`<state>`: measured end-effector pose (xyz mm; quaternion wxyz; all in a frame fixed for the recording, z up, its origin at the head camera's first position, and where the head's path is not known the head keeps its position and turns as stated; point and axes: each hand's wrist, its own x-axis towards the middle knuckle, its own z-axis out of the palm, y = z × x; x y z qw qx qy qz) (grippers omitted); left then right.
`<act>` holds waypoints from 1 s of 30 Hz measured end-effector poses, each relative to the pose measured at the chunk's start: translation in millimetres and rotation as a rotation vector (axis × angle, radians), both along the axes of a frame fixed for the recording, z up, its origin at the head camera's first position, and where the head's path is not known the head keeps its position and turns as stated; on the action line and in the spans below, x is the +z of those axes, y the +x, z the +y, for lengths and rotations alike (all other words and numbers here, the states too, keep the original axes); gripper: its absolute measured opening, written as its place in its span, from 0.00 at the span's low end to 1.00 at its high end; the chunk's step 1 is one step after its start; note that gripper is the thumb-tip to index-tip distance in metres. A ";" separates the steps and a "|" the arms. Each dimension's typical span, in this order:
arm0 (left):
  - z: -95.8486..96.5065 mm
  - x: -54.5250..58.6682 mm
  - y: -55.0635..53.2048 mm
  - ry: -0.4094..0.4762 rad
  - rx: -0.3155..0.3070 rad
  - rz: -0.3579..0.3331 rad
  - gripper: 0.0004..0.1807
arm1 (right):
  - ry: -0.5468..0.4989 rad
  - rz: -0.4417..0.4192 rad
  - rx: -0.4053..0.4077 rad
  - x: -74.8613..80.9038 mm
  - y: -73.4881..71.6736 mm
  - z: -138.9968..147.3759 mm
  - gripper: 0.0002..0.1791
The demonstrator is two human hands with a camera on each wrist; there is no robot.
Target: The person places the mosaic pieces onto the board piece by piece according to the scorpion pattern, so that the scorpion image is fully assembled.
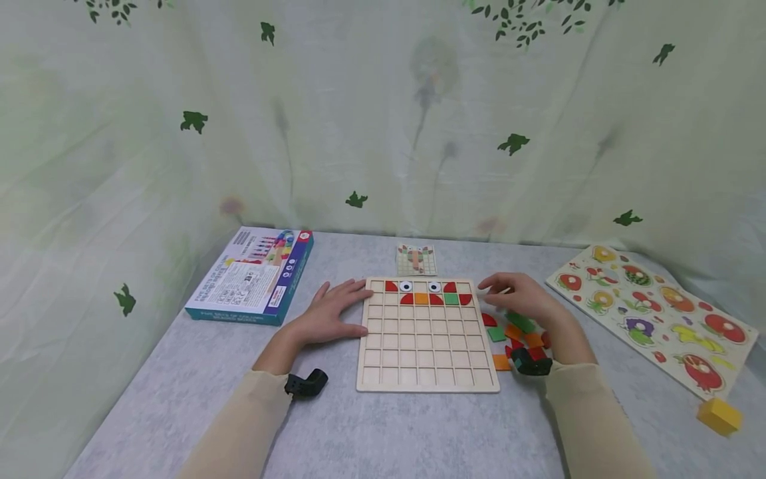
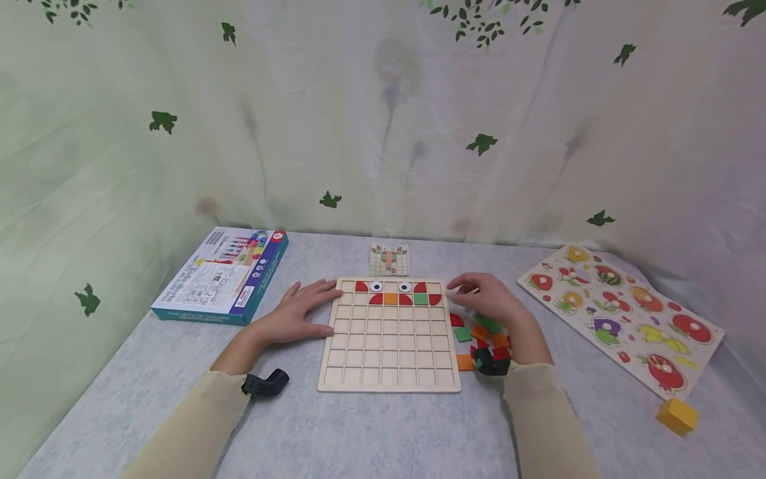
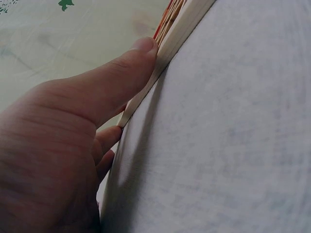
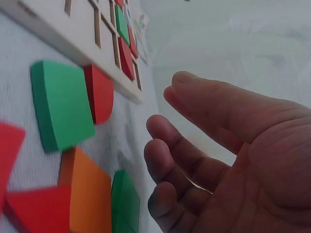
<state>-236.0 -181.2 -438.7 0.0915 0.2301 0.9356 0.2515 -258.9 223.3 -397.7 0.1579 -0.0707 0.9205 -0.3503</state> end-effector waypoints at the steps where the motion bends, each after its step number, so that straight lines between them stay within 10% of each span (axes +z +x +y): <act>1: -0.1 -0.2 0.0 0.001 0.000 0.000 0.43 | 0.003 -0.006 -0.002 -0.2 0.0 2.5 0.19; 16: -0.3 -0.5 -0.5 0.002 -0.003 0.009 0.43 | 0.037 -0.054 -0.034 -5.9 1.4 35.8 0.19; 30: -0.8 0.0 -0.7 0.008 -0.006 0.005 0.44 | 0.047 -0.093 0.113 -9.3 7.3 60.9 0.21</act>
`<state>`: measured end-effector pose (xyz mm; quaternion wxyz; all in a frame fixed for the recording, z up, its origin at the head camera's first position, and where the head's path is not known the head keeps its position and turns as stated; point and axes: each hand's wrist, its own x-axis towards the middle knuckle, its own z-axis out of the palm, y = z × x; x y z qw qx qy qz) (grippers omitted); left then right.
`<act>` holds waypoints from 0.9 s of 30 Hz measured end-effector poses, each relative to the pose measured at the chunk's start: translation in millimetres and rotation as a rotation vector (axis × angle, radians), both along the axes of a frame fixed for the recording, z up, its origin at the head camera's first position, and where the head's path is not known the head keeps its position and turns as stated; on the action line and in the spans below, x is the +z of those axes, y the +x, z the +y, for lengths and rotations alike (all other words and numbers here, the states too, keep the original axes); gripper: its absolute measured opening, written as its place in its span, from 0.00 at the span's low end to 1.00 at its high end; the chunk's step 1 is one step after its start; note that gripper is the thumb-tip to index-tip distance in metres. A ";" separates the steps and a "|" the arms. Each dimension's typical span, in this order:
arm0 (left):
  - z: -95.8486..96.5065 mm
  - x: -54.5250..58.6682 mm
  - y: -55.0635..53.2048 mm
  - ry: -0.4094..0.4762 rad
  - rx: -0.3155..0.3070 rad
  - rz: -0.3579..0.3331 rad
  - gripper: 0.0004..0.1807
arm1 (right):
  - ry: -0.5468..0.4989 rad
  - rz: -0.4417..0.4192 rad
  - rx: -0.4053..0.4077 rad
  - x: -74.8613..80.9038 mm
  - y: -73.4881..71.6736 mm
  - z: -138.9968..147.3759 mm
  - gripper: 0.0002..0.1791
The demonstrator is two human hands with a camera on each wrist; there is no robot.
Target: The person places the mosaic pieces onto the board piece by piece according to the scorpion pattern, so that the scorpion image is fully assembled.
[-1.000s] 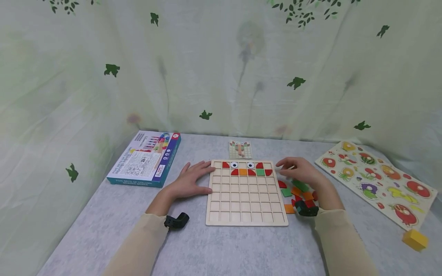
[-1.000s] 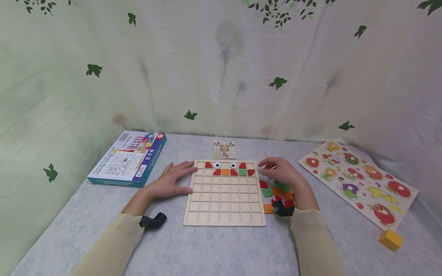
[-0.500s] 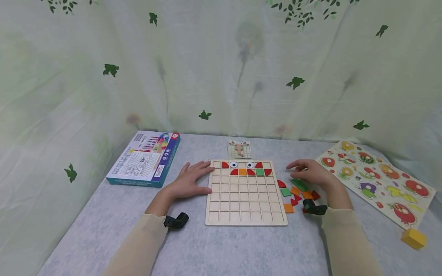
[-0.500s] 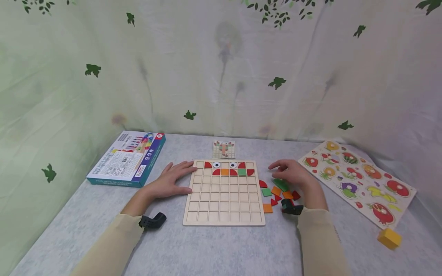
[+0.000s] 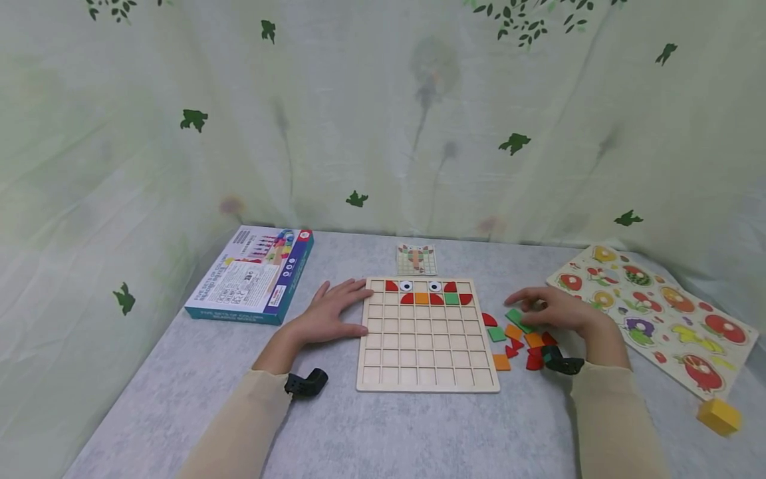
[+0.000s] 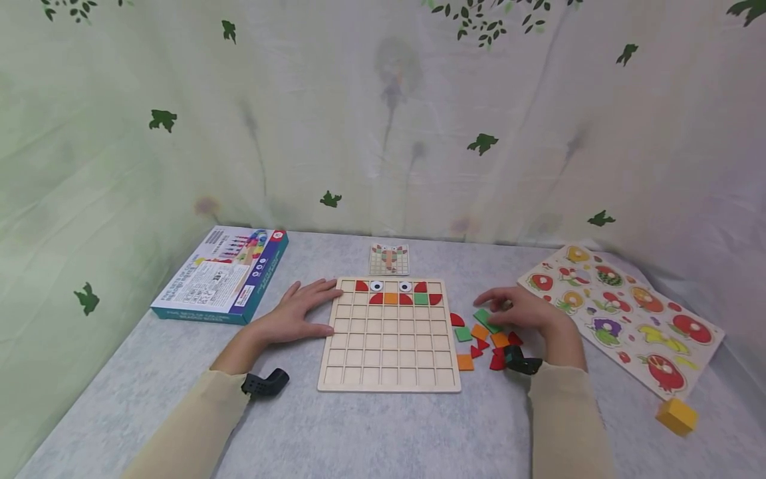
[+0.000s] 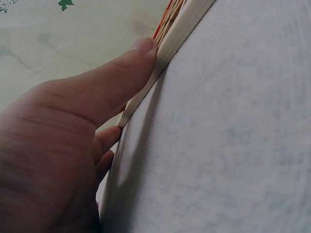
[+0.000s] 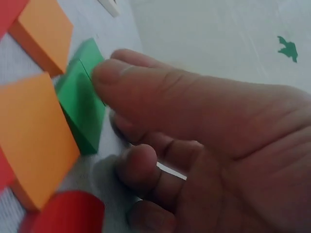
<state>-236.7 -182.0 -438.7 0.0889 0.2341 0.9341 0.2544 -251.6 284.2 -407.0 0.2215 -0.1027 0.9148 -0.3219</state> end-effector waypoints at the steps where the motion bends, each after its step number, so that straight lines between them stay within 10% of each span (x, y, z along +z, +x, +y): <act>1: 0.0 -0.3 0.0 -0.001 0.001 -0.001 0.44 | 0.001 -0.007 0.001 0.3 0.9 1.0 0.21; 27: -0.8 1.7 1.4 -0.006 -0.003 0.008 0.44 | 0.040 0.099 -0.096 -8.2 -10.6 -28.0 0.17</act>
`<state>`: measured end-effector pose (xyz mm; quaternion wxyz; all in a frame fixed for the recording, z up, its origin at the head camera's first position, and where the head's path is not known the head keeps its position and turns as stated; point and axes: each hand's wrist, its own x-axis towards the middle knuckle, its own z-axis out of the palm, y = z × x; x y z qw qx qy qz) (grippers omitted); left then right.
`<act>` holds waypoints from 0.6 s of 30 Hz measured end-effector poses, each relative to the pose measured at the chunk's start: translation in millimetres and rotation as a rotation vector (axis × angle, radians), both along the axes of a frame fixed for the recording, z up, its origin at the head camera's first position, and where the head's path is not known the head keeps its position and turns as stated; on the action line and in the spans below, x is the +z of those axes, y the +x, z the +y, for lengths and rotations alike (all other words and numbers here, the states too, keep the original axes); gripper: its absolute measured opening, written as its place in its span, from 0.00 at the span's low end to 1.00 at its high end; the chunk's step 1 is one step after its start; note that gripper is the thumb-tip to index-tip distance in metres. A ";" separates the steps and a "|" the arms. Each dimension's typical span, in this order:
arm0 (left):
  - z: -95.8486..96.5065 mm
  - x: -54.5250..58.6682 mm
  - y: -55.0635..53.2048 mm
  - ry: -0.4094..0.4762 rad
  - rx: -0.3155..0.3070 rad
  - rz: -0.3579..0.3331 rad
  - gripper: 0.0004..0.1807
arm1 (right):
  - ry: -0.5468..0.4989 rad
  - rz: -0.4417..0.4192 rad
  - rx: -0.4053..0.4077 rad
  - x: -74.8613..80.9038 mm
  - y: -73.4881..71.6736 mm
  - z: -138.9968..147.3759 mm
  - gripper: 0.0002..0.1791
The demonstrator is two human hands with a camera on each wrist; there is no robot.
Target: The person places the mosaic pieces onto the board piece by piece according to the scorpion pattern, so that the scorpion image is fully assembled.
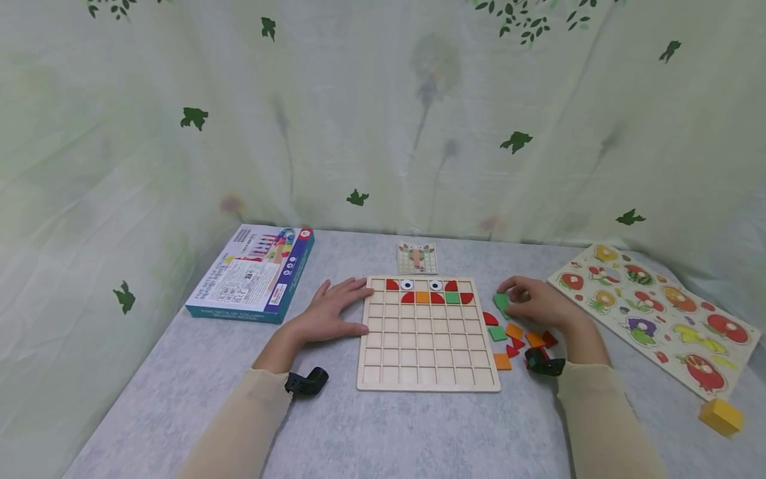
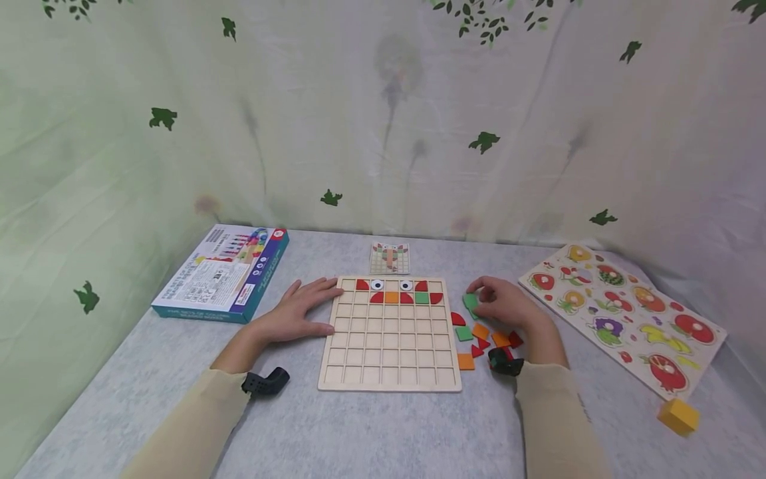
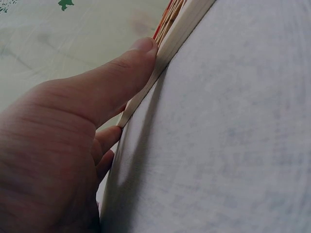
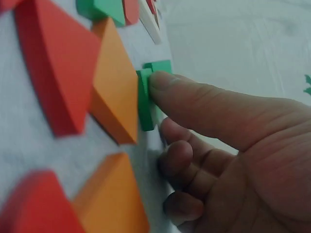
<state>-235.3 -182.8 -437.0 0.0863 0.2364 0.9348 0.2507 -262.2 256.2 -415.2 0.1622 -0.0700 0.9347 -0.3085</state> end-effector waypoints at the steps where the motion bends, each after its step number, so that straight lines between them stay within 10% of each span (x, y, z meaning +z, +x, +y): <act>1: 0.1 0.4 0.1 -0.001 0.001 0.000 0.44 | -0.008 0.015 -0.001 -0.4 -0.7 -1.5 0.16; 18: 0.3 0.6 -0.1 0.004 0.000 0.004 0.43 | -0.017 0.118 -0.087 -3.2 -3.7 -20.5 0.12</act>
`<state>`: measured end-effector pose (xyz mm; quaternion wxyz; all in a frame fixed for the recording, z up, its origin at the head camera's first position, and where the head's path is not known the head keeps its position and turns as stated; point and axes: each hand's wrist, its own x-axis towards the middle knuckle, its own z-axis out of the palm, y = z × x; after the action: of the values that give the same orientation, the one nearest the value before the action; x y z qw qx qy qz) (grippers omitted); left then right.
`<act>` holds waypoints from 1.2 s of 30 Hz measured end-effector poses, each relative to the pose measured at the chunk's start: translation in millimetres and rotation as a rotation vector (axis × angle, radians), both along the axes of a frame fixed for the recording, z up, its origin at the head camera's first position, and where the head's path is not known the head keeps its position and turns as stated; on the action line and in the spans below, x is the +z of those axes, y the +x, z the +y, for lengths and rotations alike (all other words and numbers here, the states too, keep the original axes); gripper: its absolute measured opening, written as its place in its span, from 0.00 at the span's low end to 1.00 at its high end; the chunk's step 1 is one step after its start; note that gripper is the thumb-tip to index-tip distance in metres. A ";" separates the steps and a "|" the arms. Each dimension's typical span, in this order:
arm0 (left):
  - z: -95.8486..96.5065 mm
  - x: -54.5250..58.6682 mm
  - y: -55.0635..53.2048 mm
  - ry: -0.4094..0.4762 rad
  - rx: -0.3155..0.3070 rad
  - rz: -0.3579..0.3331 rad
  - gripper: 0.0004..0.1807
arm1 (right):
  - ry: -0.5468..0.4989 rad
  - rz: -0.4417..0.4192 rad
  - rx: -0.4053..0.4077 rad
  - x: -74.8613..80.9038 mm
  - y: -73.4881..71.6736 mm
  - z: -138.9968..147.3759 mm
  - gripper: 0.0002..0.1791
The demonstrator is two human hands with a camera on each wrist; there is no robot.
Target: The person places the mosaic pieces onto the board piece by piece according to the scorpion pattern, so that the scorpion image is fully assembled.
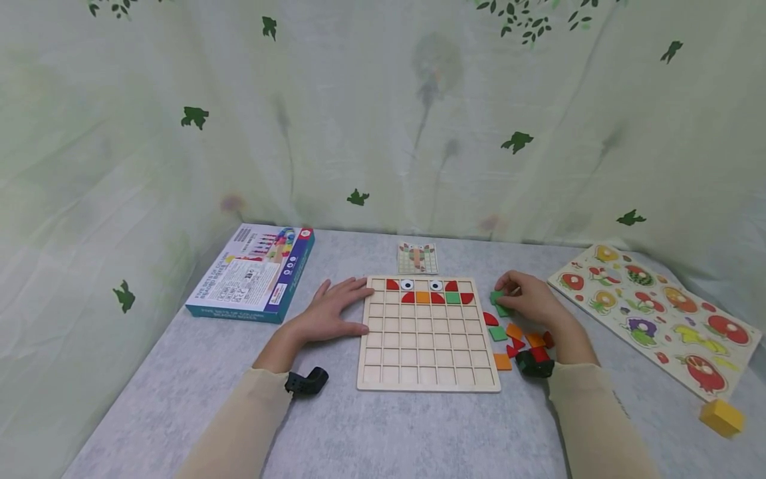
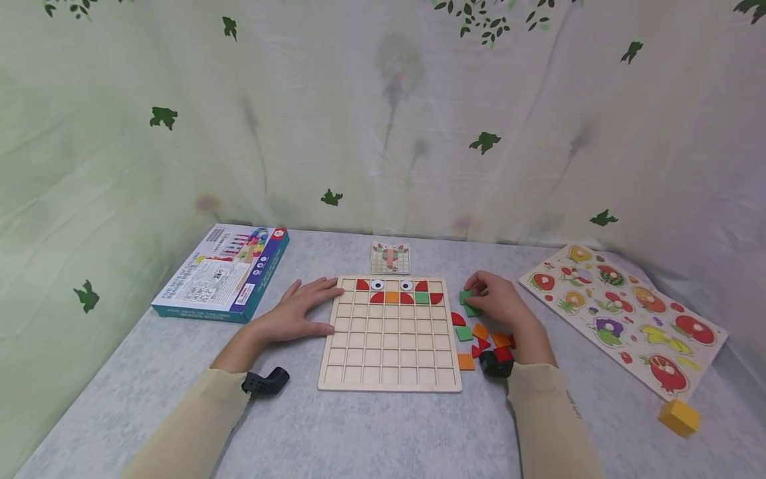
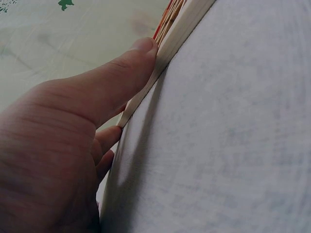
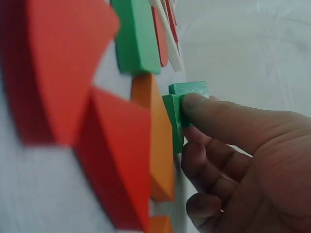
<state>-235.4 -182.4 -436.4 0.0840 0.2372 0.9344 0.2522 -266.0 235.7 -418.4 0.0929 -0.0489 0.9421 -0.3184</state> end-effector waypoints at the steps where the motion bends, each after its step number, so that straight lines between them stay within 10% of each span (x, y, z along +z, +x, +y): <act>1: 0.0 0.2 0.1 -0.001 0.001 -0.002 0.43 | -0.001 0.005 -0.004 0.5 0.3 -1.5 0.12; 36: 0.4 -2.6 -1.1 -0.006 0.005 -0.009 0.43 | -0.066 0.183 0.032 10.6 0.8 -42.8 0.16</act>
<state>-236.5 -182.0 -439.0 0.0881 0.2333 0.9355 0.2504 -265.1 192.9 -407.8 0.0096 -0.0958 0.9347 -0.3421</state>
